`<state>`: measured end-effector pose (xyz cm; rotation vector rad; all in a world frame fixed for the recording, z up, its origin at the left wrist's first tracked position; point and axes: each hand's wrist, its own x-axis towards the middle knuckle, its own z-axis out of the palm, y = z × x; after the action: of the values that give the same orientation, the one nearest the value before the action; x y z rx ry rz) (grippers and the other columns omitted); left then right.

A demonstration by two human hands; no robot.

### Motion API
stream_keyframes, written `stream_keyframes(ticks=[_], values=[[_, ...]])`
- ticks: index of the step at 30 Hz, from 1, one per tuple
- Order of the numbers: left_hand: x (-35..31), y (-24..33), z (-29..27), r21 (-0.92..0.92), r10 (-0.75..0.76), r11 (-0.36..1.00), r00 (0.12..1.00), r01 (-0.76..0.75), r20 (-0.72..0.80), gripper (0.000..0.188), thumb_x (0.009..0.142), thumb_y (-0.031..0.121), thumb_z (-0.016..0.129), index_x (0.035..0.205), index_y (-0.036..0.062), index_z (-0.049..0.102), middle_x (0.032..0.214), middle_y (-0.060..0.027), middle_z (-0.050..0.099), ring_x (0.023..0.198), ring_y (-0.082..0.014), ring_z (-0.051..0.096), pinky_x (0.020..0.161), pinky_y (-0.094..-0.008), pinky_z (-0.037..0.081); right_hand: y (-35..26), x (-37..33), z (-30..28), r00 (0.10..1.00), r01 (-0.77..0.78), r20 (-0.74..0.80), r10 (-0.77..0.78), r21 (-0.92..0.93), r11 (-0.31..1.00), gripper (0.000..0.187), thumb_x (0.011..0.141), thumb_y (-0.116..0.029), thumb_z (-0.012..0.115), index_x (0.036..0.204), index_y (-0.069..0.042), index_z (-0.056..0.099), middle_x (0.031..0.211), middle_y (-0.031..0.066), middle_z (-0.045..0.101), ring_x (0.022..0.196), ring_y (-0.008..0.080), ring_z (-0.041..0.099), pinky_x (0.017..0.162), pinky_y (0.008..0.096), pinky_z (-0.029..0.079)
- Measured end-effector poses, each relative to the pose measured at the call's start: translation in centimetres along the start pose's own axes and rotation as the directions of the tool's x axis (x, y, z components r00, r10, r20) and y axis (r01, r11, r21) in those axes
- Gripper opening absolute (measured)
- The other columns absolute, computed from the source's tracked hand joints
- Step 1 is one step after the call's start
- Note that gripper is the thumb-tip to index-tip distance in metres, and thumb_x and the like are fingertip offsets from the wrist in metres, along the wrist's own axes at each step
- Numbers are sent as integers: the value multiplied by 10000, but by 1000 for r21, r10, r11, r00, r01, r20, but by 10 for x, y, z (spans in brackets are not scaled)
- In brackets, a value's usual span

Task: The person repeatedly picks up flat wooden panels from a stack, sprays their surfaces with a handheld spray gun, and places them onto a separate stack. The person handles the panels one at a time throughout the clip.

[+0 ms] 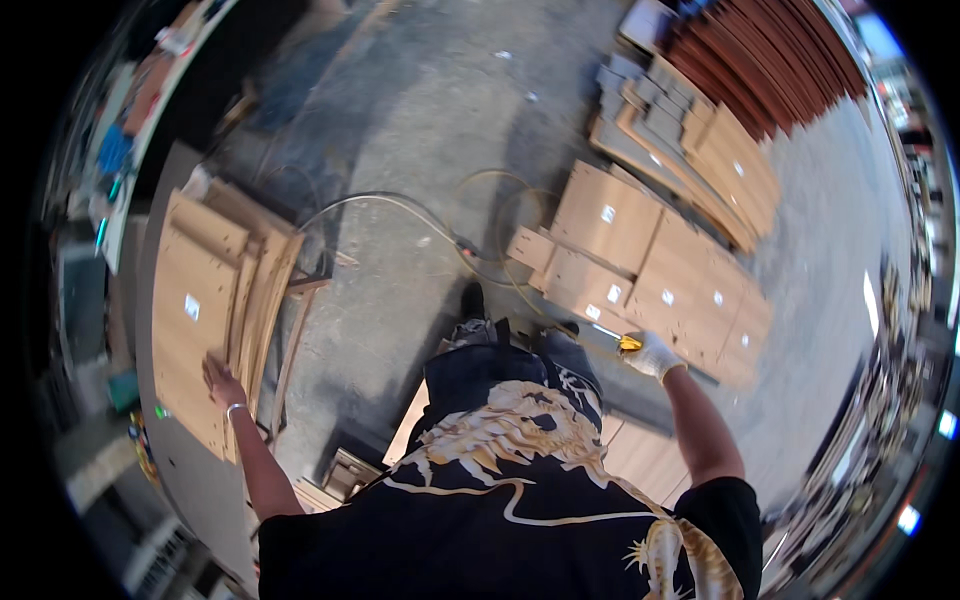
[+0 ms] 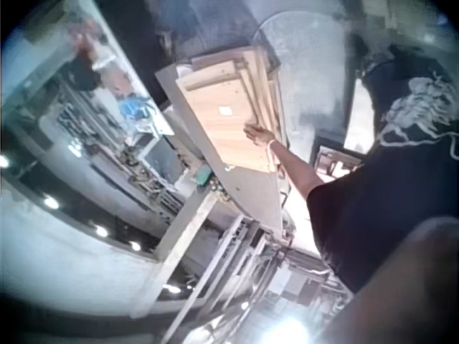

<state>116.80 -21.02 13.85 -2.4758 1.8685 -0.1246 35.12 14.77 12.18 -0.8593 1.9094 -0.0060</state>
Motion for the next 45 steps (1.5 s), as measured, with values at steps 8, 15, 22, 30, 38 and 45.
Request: stream_keyframes(ticks=[8, 15, 22, 30, 38, 45], values=[[-105, 233, 139, -384, 459, 856, 852, -347, 253, 527, 800, 98, 655, 1307, 8, 544, 1492, -230, 392, 1403, -350, 345, 1172, -420, 264, 134, -83, 36, 834, -515, -49, 550, -429, 742, 300, 781, -243, 618, 1017, -106, 743, 1030, 152, 717, 949, 345, 692, 829, 425, 550], [-301, 502, 156, -732, 784, 620, 227, -282, 577, 342, 854, 113, 649, 1171, -13, 639, 984, -144, 701, 877, -224, 672, 799, -325, 532, 221, -63, 112, 835, -543, 266, 481, 536, 646, 321, 735, -255, 649, 987, -77, 737, 973, 201, 709, 949, 370, 684, 818, 444, 535], [-470, 660, 285, -623, 709, 674, 110, -398, 697, 283, 835, 124, 652, 1075, -23, 677, 919, -141, 717, 816, -215, 682, 745, -319, 533, 355, -10, 159, 570, -448, -7, 821, 835, 319, 252, 777, -190, 595, 908, -8, 708, 756, 182, 692, 715, 326, 688, 663, 422, 517], [-640, 881, 441, -685, 661, 727, 229, 42, 715, 190, 761, 158, 717, 816, 61, 564, 705, 6, 537, 631, -135, 501, 571, -322, 429, 434, 28, 177, 636, -362, 41, 771, 898, 250, 278, 805, -287, 669, 967, -64, 705, 846, 196, 693, 827, 384, 675, 731, 439, 526], [-702, 965, 421, -452, 414, 891, 351, 32, 840, 430, 814, 354, 743, 1089, 65, 583, 894, -26, 610, 724, -170, 574, 580, -319, 474, 480, 29, 233, 746, -320, 121, 655, 927, 194, 231, 774, -205, 696, 904, -14, 690, 782, 154, 692, 761, 285, 686, 703, 378, 517], [-693, 990, 339, -624, 627, 779, -72, 60, 776, 625, 825, 287, 754, 1272, -66, 499, 1171, -158, 637, 1061, -275, 651, 857, -414, 567, 470, 35, 229, 764, -278, 89, 639, 939, 202, 220, 768, -150, 710, 921, 6, 687, 754, 112, 680, 693, 205, 647, 669, 341, 504]])
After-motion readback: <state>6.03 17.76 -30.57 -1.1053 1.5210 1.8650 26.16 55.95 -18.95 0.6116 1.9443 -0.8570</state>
